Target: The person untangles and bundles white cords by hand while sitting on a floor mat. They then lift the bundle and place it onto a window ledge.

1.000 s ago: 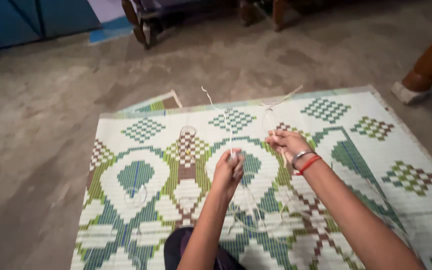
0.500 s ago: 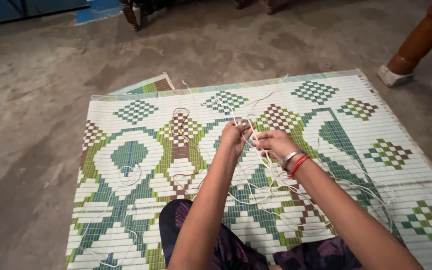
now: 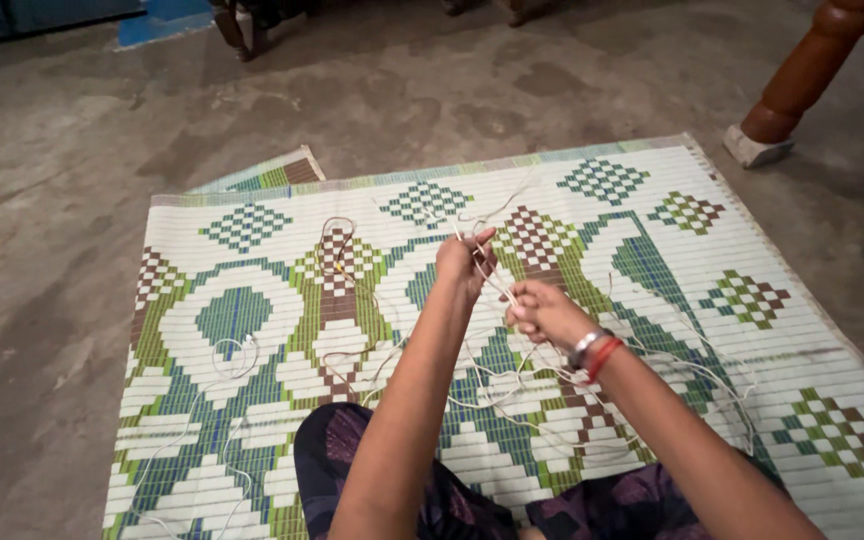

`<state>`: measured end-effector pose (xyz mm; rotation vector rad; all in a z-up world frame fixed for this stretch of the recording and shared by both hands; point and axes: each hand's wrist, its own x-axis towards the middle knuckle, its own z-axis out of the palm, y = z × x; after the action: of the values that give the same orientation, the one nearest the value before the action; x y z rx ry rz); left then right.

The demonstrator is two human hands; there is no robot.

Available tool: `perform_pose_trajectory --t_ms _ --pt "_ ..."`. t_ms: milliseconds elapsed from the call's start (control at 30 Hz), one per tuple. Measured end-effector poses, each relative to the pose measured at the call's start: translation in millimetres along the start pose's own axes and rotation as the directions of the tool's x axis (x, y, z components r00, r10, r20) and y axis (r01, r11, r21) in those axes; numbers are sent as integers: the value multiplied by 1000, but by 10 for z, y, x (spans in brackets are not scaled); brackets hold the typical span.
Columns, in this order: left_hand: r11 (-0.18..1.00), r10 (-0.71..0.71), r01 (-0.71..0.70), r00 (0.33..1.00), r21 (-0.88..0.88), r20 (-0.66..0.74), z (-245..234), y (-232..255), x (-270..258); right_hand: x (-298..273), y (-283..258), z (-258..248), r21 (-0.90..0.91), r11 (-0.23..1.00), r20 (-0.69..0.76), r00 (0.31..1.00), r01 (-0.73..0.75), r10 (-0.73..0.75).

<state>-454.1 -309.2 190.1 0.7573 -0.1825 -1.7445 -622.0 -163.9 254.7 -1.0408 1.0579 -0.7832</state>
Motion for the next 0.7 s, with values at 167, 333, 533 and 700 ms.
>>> perform_pose_trajectory --t_ms 167,333,533,700 --pt "987 -85 122 945 -100 317 -104 369 11 -364 -109 -162 -333 942 39 999 29 -17" --pt "997 -32 47 973 -59 229 34 750 -475 -529 -136 -501 -457 888 84 996 50 -13" --pt "962 194 -183 980 -203 33 -274 1346 -366 -637 -148 -972 -509 861 30 999 -12 32" --pt "953 214 -221 975 -210 -55 -658 1878 -333 -651 -148 -1383 -474 879 74 997 47 -13"
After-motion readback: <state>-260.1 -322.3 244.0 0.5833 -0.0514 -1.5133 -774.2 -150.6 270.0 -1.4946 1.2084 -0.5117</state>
